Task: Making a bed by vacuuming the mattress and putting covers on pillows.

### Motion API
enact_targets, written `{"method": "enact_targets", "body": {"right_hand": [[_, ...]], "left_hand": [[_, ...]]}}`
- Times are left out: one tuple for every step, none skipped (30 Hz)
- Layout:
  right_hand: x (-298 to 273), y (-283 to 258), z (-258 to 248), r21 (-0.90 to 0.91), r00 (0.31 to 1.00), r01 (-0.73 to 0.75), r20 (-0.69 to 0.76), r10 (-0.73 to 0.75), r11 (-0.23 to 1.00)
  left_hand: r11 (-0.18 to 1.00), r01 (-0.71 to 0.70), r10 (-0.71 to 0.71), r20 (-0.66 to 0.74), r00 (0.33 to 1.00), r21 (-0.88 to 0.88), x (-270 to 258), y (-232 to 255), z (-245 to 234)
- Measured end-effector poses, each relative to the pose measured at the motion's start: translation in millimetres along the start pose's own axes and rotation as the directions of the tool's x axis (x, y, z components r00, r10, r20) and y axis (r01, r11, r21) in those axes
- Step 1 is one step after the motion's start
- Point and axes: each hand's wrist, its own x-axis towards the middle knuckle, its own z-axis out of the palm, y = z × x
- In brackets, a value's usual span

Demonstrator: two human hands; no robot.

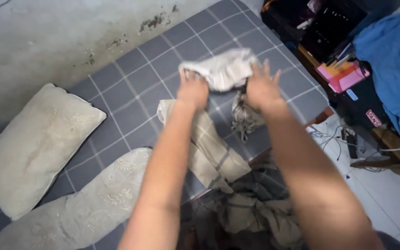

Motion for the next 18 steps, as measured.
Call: {"method": "enact_targets", "body": {"right_hand": [[-5, -5, 16, 0.117, 0.992, -0.008, 0.124, -0.006, 0.993], [-9, -12, 31, 0.230, 0.969, -0.026, 0.244, -0.032, 0.973], [-7, -10, 61, 0.227, 0.969, -0.013, 0.242, -0.043, 0.974], [-9, -11, 92, 0.297, 0.985, 0.060, 0.136, -0.105, 0.953], [-11, -12, 123, 0.359, 0.987, 0.139, 0.026, -0.159, 0.923], [-23, -21, 139, 0.363, 0.985, 0.152, 0.021, -0.171, 0.919], [-35, -30, 153, 0.486, 0.990, 0.138, -0.069, -0.119, 0.863], [-35, -38, 162, 0.594, 0.985, 0.150, -0.162, -0.065, 0.790], [-37, -46, 179, 0.591, 0.980, 0.179, -0.181, -0.087, 0.787], [-47, -55, 197, 0.609, 0.998, 0.062, -0.021, -0.062, 0.791], [-57, -63, 216, 0.605, 0.990, -0.056, 0.140, -0.037, 0.794], [-72, -74, 228, 0.606, 0.988, -0.035, 0.141, -0.064, 0.795], [-88, -86, 241, 0.669, 0.994, 0.038, 0.049, -0.095, 0.742], [-99, -93, 253, 0.718, 0.992, 0.118, -0.049, -0.118, 0.686], [-108, -108, 239, 0.714, 0.988, 0.140, -0.055, -0.145, 0.686], [-118, -125, 226, 0.741, 0.987, 0.075, 0.040, -0.156, 0.667], [-129, -143, 213, 0.760, 0.976, 0.007, 0.136, -0.169, 0.650], [-131, -146, 220, 0.752, 0.971, 0.030, 0.135, -0.199, 0.658]], "left_hand": [[0.997, -0.015, 0.023, 0.123, 0.992, -0.071, -12, 11, 7], [0.990, -0.016, 0.050, 0.242, 0.969, -0.140, -25, 20, 13], [0.990, -0.004, 0.038, 0.242, 0.970, -0.140, -34, 27, 27], [0.979, 0.035, 0.017, 0.249, 0.968, -0.200, -47, 33, 42], [0.963, 0.073, -0.004, 0.257, 0.966, -0.259, -60, 39, 57], [0.964, 0.084, -0.017, 0.258, 0.966, -0.251, -80, 46, 79], [0.927, 0.146, -0.053, 0.264, 0.963, -0.347, -100, 52, 100], [0.875, 0.210, -0.102, 0.260, 0.960, -0.436, -110, 53, 121], [0.876, 0.226, -0.128, 0.247, 0.961, -0.426, -128, 51, 126], [0.884, 0.201, -0.108, 0.232, 0.967, -0.423, -153, 53, 131], [0.891, 0.175, -0.089, 0.218, 0.972, -0.419, -179, 56, 137], [0.888, 0.202, -0.115, 0.225, 0.967, -0.413, -201, 54, 135], [0.855, 0.256, -0.151, 0.256, 0.955, -0.451, -224, 53, 133], [0.816, 0.305, -0.185, 0.277, 0.943, -0.491, -242, 52, 132], [0.809, 0.327, -0.212, 0.275, 0.938, -0.488, -255, 44, 119], [0.748, 0.400, -0.264, 0.316, 0.911, -0.529, -271, 35, 104], [0.679, 0.468, -0.310, 0.357, 0.881, -0.565, -288, 26, 90], [0.661, 0.490, -0.339, 0.357, 0.870, -0.568, -300, 24, 96]]}}
